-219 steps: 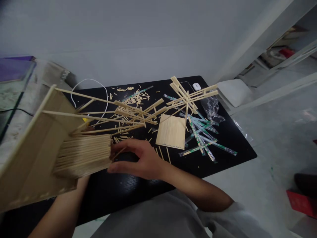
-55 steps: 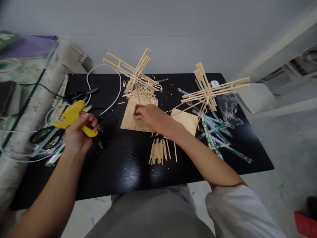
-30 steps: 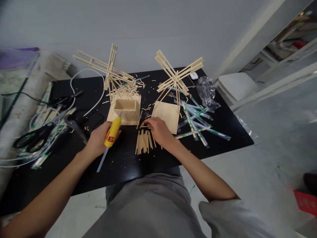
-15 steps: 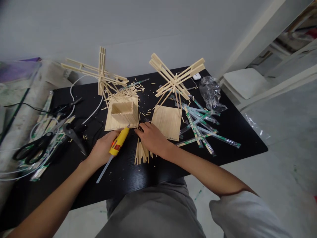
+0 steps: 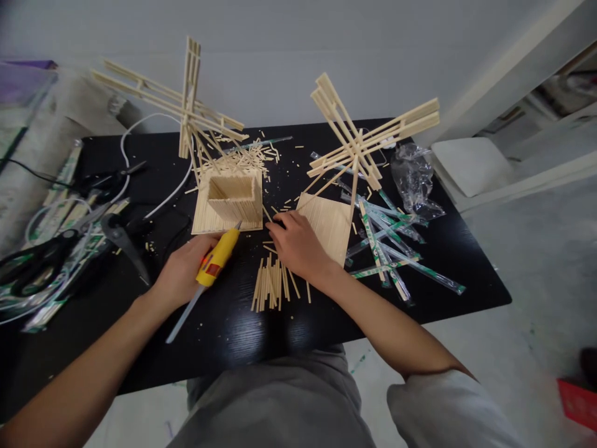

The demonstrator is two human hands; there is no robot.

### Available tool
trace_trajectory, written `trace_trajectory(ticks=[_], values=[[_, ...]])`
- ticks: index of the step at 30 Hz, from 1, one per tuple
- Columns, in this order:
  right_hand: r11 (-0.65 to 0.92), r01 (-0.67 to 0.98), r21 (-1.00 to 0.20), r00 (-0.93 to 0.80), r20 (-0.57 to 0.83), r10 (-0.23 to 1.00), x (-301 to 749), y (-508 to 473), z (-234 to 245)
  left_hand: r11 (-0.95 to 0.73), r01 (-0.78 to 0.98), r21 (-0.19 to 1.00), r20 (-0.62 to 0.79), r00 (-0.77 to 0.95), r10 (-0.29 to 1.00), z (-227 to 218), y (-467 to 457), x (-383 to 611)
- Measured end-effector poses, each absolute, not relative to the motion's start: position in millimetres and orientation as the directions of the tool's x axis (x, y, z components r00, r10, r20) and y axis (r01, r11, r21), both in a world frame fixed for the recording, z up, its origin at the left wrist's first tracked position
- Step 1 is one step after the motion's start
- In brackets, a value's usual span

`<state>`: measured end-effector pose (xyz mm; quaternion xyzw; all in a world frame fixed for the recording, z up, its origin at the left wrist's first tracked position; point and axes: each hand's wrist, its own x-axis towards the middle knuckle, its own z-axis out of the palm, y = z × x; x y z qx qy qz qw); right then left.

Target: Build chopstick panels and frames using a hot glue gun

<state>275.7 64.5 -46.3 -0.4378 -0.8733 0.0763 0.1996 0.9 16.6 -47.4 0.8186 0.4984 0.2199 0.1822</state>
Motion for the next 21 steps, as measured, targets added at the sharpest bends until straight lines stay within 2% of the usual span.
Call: trace_trajectory(ticks=[3, 8, 15, 21], values=[[0.649, 0.649, -0.397, -0.54, 0.36, 0.761, 284.0, 68.0, -45.7, -0.429, 0.756, 0.494, 0.266, 0.338, 0.903, -46.7, 15.5, -4.5], [0.689, 0.596, -0.413, -0.593, 0.352, 0.724, 290.7, 67.7, -46.0, -0.368, 0.797, 0.479, 0.363, 0.201, 0.91, -38.0, 17.0, -7.6], [0.674, 0.542, -0.503, -0.545, 0.4, 0.737, 283.6, 60.6, -46.7, -0.322, 0.793, 0.517, 0.33, 0.163, 0.93, -35.5, 18.6, -8.2], [0.659, 0.533, -0.53, -0.5, 0.431, 0.751, 281.6, 60.1, -44.3, -0.278, 0.793, 0.542, 0.299, 0.127, 0.946, -36.1, 12.5, -2.1]])
